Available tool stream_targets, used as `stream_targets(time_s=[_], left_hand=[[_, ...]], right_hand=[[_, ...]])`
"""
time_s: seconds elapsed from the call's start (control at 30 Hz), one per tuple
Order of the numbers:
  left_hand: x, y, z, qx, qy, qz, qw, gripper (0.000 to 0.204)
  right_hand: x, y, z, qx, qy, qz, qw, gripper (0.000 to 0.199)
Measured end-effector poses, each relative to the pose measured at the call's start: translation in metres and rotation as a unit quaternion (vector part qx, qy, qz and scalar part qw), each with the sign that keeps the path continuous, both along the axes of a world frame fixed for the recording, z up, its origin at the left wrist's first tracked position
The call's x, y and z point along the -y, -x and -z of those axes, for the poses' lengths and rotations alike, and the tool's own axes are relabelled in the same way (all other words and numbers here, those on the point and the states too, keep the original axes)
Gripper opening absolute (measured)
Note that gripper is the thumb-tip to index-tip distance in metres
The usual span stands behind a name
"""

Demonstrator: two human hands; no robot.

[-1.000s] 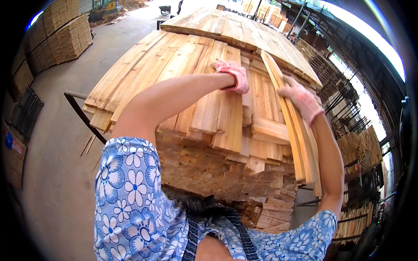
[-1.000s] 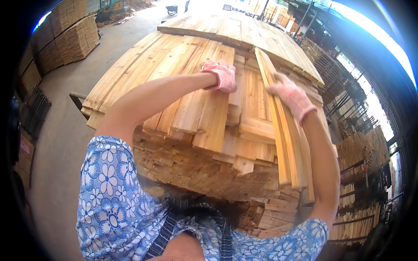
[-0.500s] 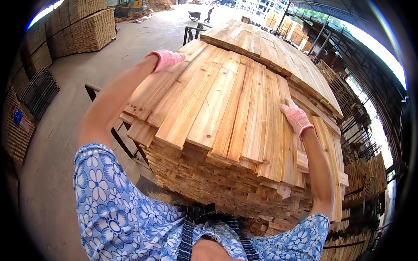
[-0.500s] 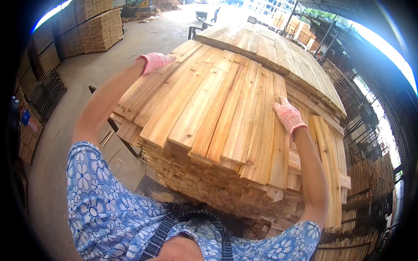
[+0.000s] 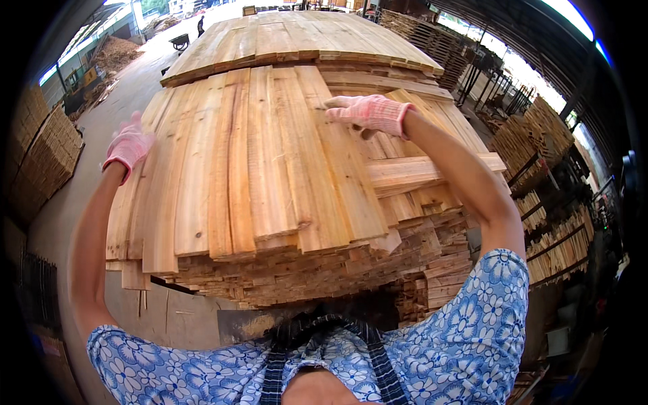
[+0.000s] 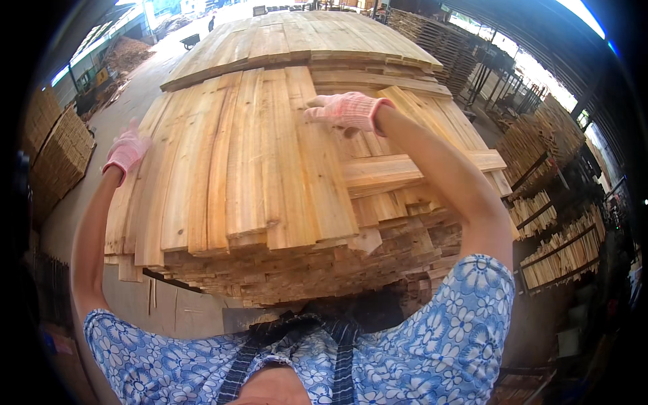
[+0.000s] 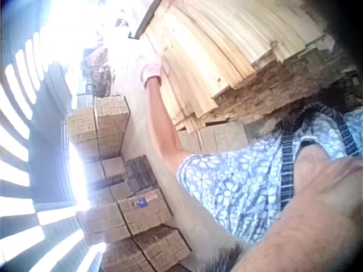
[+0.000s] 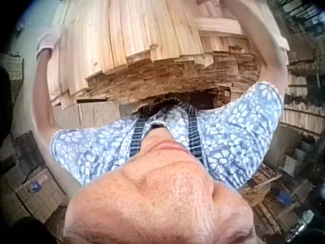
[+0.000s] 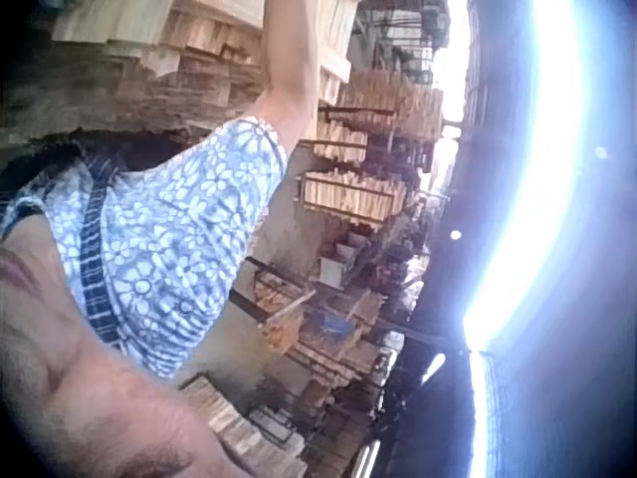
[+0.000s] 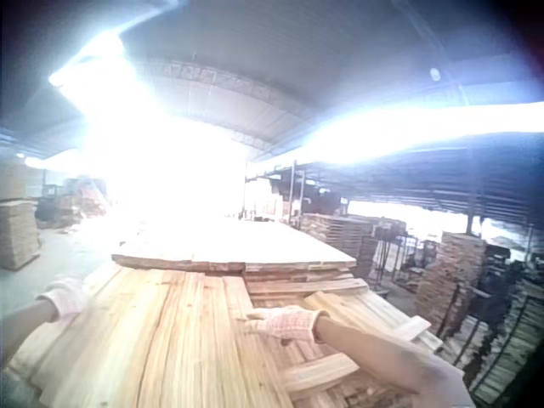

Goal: The person stacks wooden planks onto a metal rack in a lumber yard. They repeatedly lift planks from a large pile, arrange them on the rack, and adjust the stack to ensure stability.

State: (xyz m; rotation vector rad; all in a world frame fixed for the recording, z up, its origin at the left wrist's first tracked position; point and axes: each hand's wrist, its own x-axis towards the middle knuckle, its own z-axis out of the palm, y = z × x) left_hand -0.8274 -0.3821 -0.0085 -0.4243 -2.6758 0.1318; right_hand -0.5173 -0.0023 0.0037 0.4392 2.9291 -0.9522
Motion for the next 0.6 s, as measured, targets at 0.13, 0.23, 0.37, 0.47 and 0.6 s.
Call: stream_targets(time_s=[0.13,0.23,0.37,0.47,0.6], left_hand=[[-0.102,-0.093,-0.025,0.123,-0.136,0.305,0.934,0.065],[-0.175,-0.183,-0.041,0.089,0.013,0.391,0.916,0.061],[-0.212,-0.216,-0.025,0.172,0.112,0.335,0.92,0.063],[-0.207,-0.197,0.016,0.141,0.094,0.337,0.926,0.063],[-0.196,-0.22,0.016,0.128,-0.013,0.368,0.921,0.059]], right_hand=[[-0.108,-0.075,-0.01,0.068,-0.33,0.194,0.921,0.088],[-0.113,-0.128,0.03,0.171,-0.325,0.249,0.896,0.108],[-0.126,-0.129,0.032,0.118,-0.299,0.227,0.919,0.101],[-0.157,-0.142,0.024,0.078,-0.249,0.209,0.942,0.094],[-0.169,-0.165,0.019,0.029,-0.237,0.179,0.954,0.089]])
